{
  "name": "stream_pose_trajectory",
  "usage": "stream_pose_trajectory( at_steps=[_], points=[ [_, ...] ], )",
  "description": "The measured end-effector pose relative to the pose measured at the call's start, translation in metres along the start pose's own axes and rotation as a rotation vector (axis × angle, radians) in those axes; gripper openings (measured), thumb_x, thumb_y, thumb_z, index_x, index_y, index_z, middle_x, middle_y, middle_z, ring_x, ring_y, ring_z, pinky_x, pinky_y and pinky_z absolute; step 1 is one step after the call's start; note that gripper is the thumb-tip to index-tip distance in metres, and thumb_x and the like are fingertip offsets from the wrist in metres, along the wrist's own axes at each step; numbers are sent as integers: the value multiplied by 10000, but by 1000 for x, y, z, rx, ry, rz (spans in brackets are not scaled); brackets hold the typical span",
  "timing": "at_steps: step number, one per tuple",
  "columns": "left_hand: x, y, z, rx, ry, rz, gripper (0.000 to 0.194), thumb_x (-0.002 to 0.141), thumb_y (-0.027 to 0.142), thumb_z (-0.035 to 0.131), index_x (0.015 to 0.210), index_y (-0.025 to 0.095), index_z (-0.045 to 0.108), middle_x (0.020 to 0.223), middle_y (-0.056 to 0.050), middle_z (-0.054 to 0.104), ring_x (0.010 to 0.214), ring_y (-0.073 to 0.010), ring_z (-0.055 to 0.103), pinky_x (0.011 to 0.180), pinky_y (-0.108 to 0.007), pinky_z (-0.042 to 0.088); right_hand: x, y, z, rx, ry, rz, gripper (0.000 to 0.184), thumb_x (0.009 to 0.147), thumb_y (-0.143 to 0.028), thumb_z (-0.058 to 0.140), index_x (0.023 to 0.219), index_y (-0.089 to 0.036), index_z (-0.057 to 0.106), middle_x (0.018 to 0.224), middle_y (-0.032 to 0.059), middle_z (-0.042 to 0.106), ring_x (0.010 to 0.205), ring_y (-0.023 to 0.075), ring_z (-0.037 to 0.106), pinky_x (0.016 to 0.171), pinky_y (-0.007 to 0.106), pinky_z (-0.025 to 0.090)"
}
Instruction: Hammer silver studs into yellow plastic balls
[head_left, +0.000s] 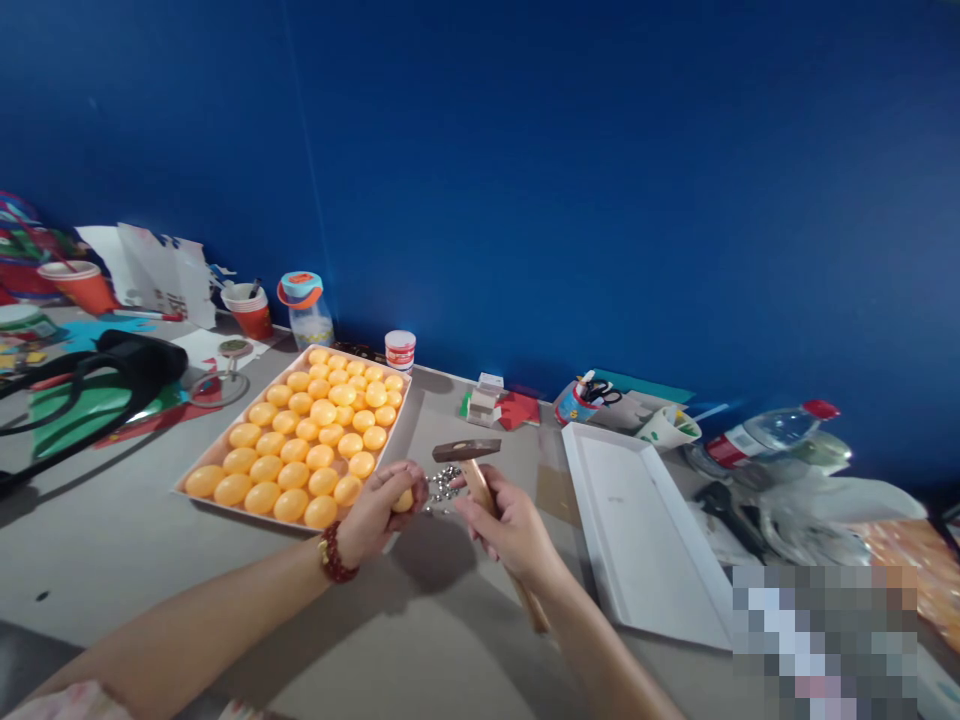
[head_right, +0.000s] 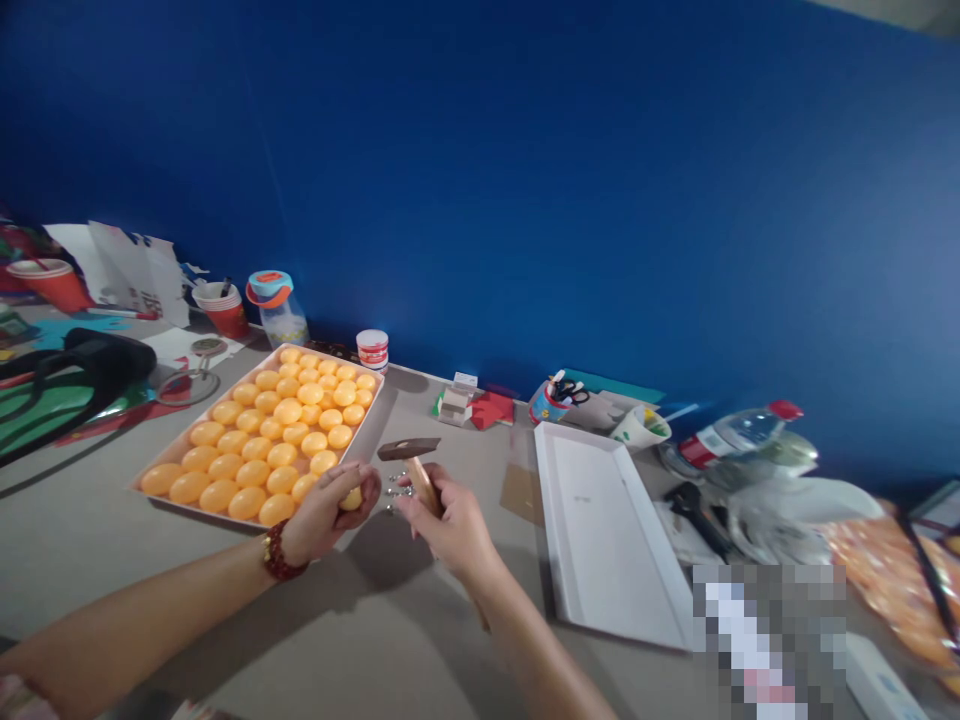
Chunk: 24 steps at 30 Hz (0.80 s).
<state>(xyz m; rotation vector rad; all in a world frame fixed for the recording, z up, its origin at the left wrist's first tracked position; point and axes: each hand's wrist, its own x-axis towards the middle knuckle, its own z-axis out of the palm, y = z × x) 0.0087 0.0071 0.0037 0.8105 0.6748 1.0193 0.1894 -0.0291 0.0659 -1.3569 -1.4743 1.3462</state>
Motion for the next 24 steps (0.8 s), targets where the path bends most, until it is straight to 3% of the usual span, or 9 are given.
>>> stream_pose_trajectory(
  at_steps=[8,13,24],
  points=[
    [5,1,-3,-139,-78,-159,434,911,479,474,640,143,522,490,32,497,316,-9,231,342,-154,86,1,2,-1,1,-11,17,305,849,-410,585,1042,-174,598,532,-74,504,363,55,375,366,168,268],
    [3,4,2,-115,-69,-117,325,918,426,483,755,154,553,527,26,528,337,-18,267,353,-149,120,2,4,-2,2,-11,30,313,853,-423,580,1044,-175,594,533,-74,505,354,49,363,355,161,254],
    [2,4,3,-101,-70,-58,307,921,420,471,756,166,519,548,24,539,342,-21,263,361,-146,136,2,4,-3,6,-13,35,327,847,-439,580,1042,-176,581,538,-74,509,346,47,358,345,158,262]
  ],
)
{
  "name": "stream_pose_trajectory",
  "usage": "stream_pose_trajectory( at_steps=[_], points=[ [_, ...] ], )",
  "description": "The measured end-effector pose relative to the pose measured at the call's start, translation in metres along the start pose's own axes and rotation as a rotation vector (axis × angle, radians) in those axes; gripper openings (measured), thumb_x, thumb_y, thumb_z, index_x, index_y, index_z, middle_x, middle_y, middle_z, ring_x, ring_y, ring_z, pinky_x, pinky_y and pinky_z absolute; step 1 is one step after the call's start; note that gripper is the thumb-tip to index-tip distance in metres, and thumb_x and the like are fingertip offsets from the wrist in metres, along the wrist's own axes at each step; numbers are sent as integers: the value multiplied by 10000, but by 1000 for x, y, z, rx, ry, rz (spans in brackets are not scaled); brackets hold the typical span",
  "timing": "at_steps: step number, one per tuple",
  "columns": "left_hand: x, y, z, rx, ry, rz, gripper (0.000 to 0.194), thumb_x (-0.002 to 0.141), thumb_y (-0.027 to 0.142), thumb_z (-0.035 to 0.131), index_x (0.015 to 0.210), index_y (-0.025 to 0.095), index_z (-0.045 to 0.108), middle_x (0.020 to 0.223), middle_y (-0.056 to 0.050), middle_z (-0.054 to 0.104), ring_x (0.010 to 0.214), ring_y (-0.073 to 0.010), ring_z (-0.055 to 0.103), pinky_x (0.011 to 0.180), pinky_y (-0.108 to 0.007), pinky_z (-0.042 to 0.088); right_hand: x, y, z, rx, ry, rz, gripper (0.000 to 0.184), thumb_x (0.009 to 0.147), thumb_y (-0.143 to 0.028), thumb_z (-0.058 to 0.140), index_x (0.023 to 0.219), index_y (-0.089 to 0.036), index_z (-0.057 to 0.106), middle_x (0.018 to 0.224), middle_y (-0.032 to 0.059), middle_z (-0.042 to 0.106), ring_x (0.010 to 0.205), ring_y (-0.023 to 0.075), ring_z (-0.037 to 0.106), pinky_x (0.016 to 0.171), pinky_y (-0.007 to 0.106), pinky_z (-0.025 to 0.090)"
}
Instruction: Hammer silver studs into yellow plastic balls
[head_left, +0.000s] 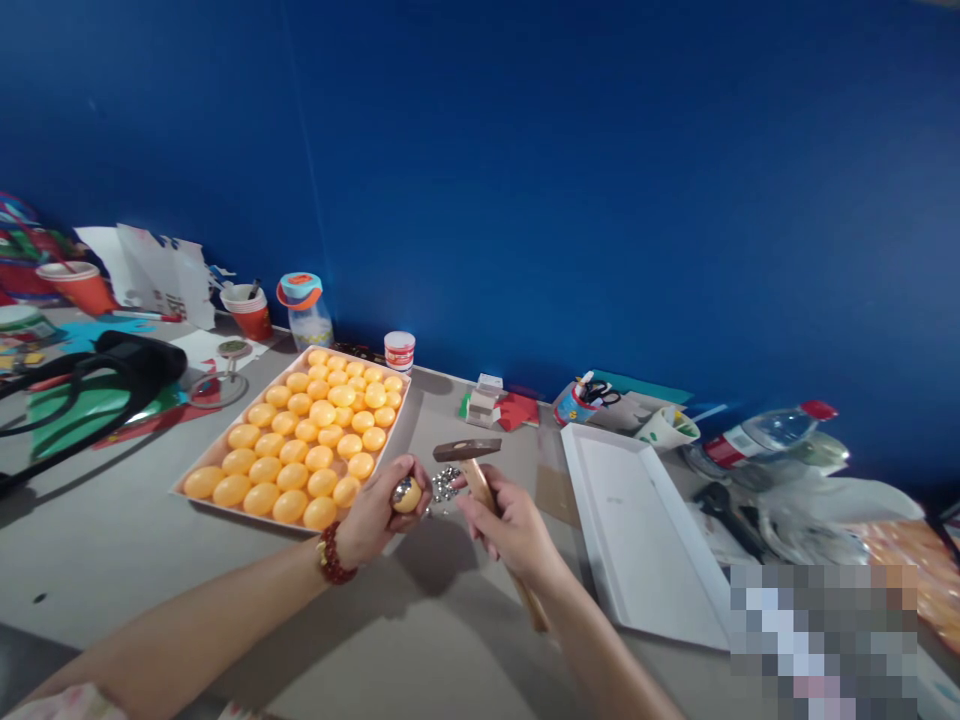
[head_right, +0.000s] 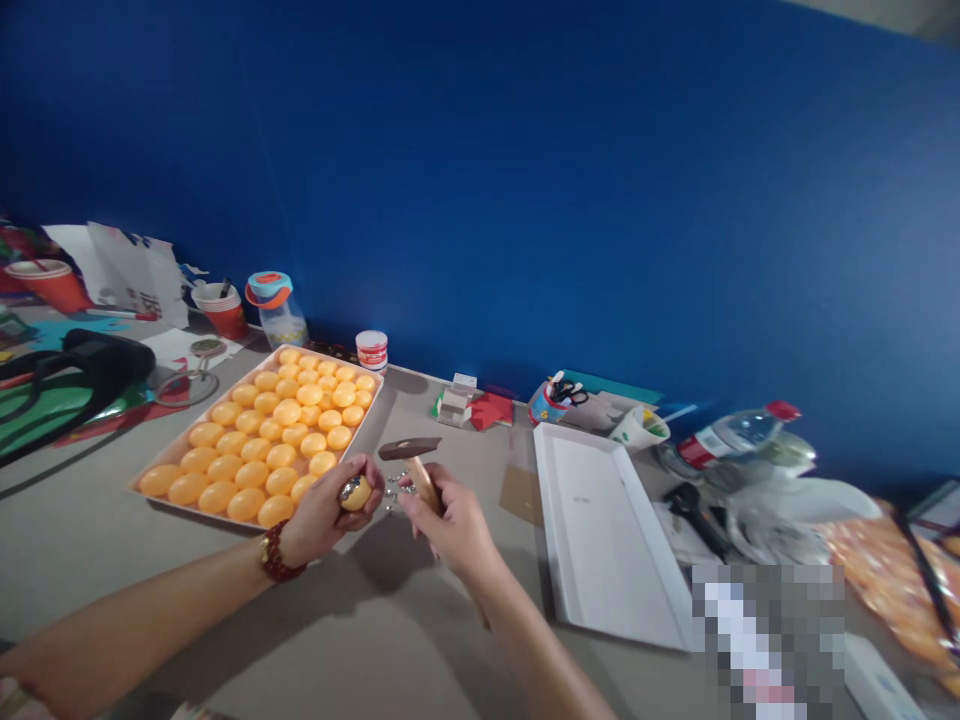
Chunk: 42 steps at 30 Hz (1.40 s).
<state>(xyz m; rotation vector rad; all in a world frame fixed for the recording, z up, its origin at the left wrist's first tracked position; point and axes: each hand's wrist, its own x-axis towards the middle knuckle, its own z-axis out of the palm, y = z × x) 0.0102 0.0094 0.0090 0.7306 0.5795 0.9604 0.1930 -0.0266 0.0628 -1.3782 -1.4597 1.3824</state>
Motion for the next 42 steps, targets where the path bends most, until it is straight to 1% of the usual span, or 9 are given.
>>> stream_pose_trajectory(
  at_steps=[6,12,20,22,24,28,34,38,42],
  points=[
    [-1,-1,0,84,61,42,391,910,500,494,741,149,532,557,27,508,389,-28,277,365,-146,125,0,2,0,-6,-7,0,324,855,-445,578,1045,-183,589,540,-73,507,347,47,359,346,157,260],
    [-4,-1,-1,62,16,52,236,851,327,639,769,178,476,592,50,509,412,-24,247,373,-138,100,0,0,0,-7,3,0,325,846,-447,587,1037,-184,596,537,-75,503,349,49,361,345,157,269],
    [5,-2,-9,-66,-7,-36,242,910,333,518,735,168,492,563,44,509,354,-9,198,353,-141,102,1,2,-3,6,-3,-15,306,856,-434,583,1033,-185,592,540,-71,515,353,49,370,344,153,272],
    [5,-1,-8,-130,-36,-69,237,909,340,499,753,163,519,584,32,533,339,-6,211,346,-141,131,2,3,-3,5,-4,-12,299,862,-429,578,1036,-186,588,539,-73,516,350,49,373,343,152,271],
    [4,0,-6,-192,-56,-81,232,905,348,483,804,154,561,663,2,579,359,-17,308,362,-145,233,2,4,-3,2,-8,-13,301,865,-427,573,1043,-185,586,539,-73,519,347,48,374,342,150,272],
    [1,1,-2,-278,-78,-21,203,850,280,549,993,151,611,902,-63,640,606,-111,570,582,-244,481,3,4,-3,3,2,-18,316,858,-433,572,1041,-175,580,540,-73,517,343,46,365,338,150,273],
    [4,-4,1,-232,-76,-25,212,891,344,603,1059,220,567,1024,-75,658,725,-159,654,633,-277,524,3,2,-2,-9,23,4,346,828,-437,602,1062,-183,578,553,-75,511,354,53,368,344,160,272],
    [4,-6,0,-148,-91,-9,261,895,424,600,1045,214,562,1050,-71,642,671,-141,662,630,-279,536,4,3,-3,-6,31,-25,371,795,-437,643,1061,-185,586,580,-68,505,403,71,411,366,173,303],
    [4,-8,-1,-46,-90,6,295,895,474,573,1026,210,566,924,-32,616,531,-104,606,514,-242,493,4,4,-3,-7,15,-45,349,808,-425,637,1059,-187,588,601,-58,502,446,87,446,371,174,312]
  ],
)
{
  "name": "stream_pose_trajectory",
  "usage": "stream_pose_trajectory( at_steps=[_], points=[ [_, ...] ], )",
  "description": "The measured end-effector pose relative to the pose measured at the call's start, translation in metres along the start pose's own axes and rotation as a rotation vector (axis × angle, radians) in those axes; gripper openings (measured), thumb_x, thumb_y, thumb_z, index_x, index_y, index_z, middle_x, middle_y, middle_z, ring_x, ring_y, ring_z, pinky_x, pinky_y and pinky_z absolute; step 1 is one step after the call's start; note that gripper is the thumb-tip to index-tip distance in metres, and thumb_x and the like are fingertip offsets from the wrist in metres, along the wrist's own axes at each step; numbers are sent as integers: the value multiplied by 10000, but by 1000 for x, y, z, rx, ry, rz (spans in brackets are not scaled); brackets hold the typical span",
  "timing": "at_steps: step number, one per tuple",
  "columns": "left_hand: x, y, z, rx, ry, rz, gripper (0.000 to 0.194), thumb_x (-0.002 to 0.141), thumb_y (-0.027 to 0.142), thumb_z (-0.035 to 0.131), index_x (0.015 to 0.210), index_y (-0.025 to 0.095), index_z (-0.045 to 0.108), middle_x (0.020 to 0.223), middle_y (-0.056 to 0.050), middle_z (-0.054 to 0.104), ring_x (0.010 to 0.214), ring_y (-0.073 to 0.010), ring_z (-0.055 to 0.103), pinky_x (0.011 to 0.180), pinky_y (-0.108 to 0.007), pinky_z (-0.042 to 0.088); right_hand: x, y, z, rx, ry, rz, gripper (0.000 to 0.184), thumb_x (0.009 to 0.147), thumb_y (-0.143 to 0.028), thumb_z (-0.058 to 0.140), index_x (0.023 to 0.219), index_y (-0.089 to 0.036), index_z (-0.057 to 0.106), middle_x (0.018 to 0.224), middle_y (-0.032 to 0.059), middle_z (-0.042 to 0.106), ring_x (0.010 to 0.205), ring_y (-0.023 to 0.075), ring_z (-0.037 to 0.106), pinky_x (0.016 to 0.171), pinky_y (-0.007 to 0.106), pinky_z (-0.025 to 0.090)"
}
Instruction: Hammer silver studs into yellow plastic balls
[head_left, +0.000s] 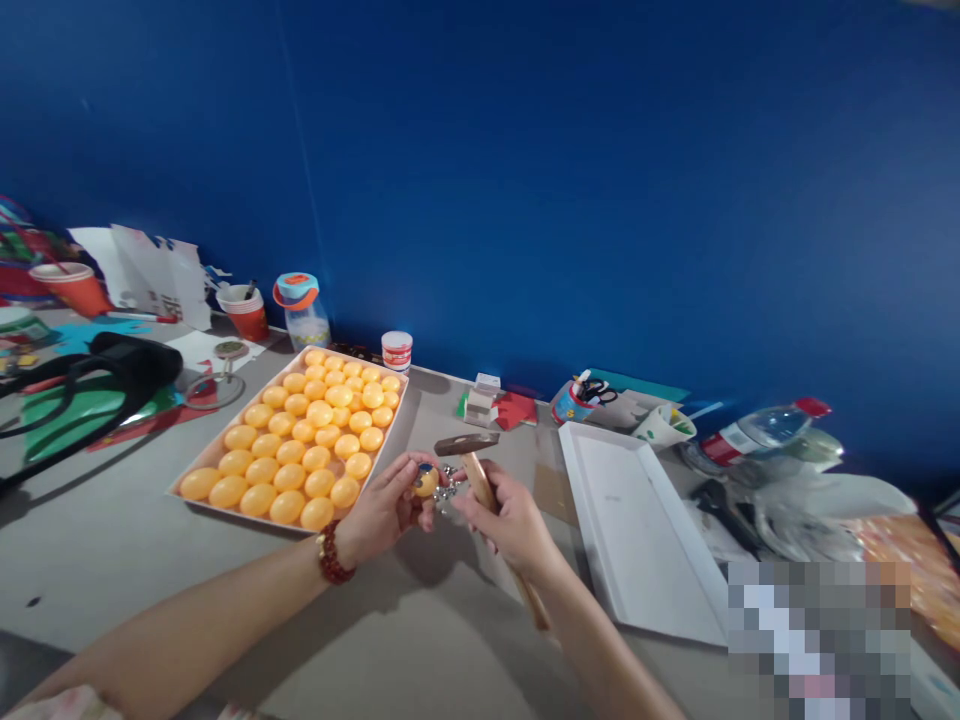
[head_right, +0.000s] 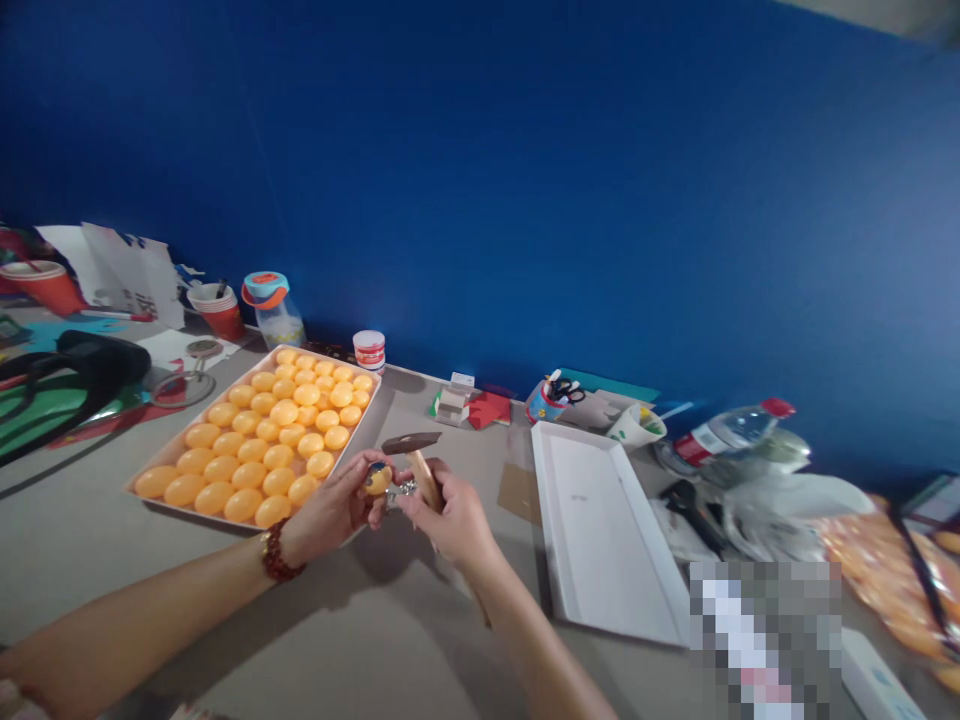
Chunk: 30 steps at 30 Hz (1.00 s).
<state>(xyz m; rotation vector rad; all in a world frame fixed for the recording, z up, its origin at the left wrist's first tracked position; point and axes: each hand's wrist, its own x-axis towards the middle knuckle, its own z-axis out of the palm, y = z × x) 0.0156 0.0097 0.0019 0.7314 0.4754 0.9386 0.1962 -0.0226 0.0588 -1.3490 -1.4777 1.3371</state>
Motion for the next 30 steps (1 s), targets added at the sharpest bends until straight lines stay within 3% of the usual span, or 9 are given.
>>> stream_pose_trajectory(
  at_steps=[6,11,14,18,30],
  points=[
    [-3,-2,3,128,95,102,292,941,479,471,978,202,555,734,19,559,425,-57,381,420,-199,315,3,2,-3,-124,41,-48,295,861,-380,571,1076,-180,594,568,-61,518,409,89,435,416,198,342],
    [-5,-2,1,217,139,180,323,933,488,472,948,182,574,735,8,560,499,-86,411,489,-232,343,17,18,-15,-486,165,-71,255,883,-320,539,1074,-189,645,592,-21,602,530,150,579,541,229,386],
    [-5,-3,0,190,108,156,252,906,422,550,991,184,558,735,17,551,501,-84,428,508,-236,370,25,29,-23,-771,200,-20,235,907,-302,514,1055,-201,666,807,56,721,717,198,660,603,244,374],
    [-5,-4,0,182,64,130,229,911,399,551,996,187,556,718,16,553,489,-82,443,508,-234,386,32,41,-26,-1009,174,54,237,937,-316,499,1094,-218,648,932,86,744,819,219,681,617,254,346],
    [-10,-3,3,316,-39,109,182,908,341,583,986,180,552,892,-30,600,542,-75,486,570,-251,436,41,58,-15,-1106,145,57,165,915,-276,513,1005,-235,644,958,54,727,848,197,660,615,245,323]
  ],
)
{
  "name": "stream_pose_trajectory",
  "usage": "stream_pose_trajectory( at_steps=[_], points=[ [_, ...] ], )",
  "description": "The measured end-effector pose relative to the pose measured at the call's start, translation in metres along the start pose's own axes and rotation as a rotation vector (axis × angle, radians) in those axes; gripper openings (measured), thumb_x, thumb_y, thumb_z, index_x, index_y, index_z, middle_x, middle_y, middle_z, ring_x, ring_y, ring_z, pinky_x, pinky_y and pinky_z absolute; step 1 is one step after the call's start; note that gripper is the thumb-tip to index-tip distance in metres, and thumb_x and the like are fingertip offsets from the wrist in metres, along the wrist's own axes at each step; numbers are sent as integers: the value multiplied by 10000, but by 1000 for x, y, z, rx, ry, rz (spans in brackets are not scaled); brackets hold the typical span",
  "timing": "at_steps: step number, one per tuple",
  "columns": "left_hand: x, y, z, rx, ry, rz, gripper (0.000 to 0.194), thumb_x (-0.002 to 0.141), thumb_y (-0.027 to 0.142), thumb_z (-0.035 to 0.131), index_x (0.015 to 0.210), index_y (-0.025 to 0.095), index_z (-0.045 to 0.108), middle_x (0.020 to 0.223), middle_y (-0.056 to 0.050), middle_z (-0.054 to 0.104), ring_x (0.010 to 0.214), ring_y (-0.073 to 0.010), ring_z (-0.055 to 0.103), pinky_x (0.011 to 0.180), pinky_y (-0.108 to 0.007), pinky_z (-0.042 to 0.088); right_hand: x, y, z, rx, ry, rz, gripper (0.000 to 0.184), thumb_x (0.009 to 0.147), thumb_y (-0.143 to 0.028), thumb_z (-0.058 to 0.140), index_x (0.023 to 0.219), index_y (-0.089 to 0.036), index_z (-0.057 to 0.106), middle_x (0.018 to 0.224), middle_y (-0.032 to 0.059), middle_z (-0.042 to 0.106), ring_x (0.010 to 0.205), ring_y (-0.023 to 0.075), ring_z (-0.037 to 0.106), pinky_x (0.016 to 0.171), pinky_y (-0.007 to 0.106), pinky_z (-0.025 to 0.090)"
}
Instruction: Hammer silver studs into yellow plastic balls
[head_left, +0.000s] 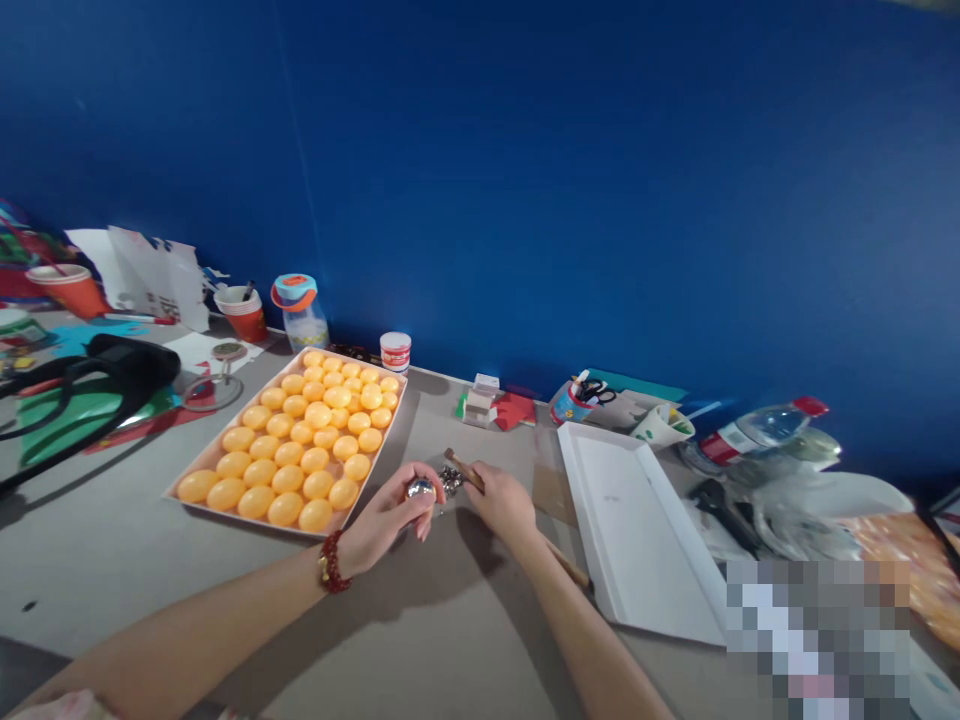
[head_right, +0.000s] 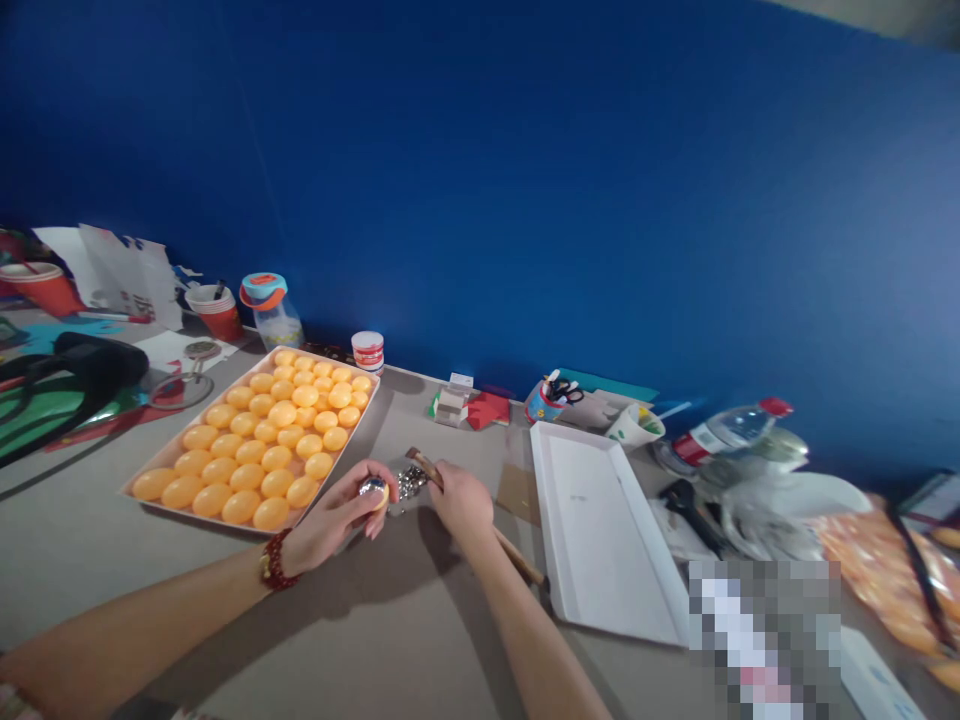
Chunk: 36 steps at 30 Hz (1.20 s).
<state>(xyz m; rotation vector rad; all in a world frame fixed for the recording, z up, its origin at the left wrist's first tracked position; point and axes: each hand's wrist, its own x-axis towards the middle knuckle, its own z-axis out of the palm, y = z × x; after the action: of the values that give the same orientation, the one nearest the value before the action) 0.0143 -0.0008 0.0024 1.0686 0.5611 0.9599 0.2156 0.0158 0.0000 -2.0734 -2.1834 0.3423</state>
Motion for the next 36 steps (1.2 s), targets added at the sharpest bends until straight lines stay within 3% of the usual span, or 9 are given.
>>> stream_pose_trajectory(
  at_steps=[6,10,13,16,20,26,31,36],
  points=[
    [0,-4,-2,-21,-30,-26,202,898,367,588,965,179,555,926,-40,604,543,-78,509,564,-246,441,1,-1,1,15,17,11,175,898,-222,499,978,-246,652,950,47,728,810,187,652,588,249,302],
    [1,-1,-2,78,35,-30,220,847,371,657,899,178,564,701,23,566,521,-87,487,552,-231,431,-1,-2,-7,47,42,2,162,894,-256,516,965,-235,660,901,48,722,776,183,634,588,243,301],
    [4,1,-1,186,93,-55,253,782,352,731,858,177,566,621,52,525,508,-87,474,513,-203,409,-9,-8,-19,190,85,-78,142,887,-264,520,878,-218,653,770,21,684,686,163,589,580,230,304],
    [6,-1,-1,179,100,-52,288,737,356,767,878,178,588,724,30,567,512,-80,482,490,-200,414,-21,-18,-30,375,130,-184,138,882,-287,522,835,-204,622,706,-1,629,614,143,528,569,220,312],
    [5,-10,-4,202,63,12,237,784,379,711,816,150,660,681,5,556,538,-100,493,511,-218,426,-36,-31,-38,513,121,-307,101,858,-263,533,826,-202,607,709,-12,602,643,140,521,592,214,330],
    [2,-19,-7,222,63,71,328,849,411,613,659,144,614,574,13,474,494,-94,426,475,-220,372,-41,-38,-38,564,111,-271,112,777,-165,548,823,-196,645,731,-4,638,663,143,543,609,215,340],
    [1,-10,-6,309,79,141,245,815,348,643,690,139,651,624,1,531,538,-109,464,507,-226,382,-40,-36,-37,639,88,-331,110,798,-198,563,838,-187,664,706,-15,615,636,130,507,592,214,328],
    [-1,3,-4,615,41,321,171,854,180,575,704,152,653,648,-4,589,644,-131,522,629,-236,411,-38,-34,-38,713,54,-304,165,875,-294,553,788,-178,632,642,-38,504,599,114,439,546,211,294]
  ],
)
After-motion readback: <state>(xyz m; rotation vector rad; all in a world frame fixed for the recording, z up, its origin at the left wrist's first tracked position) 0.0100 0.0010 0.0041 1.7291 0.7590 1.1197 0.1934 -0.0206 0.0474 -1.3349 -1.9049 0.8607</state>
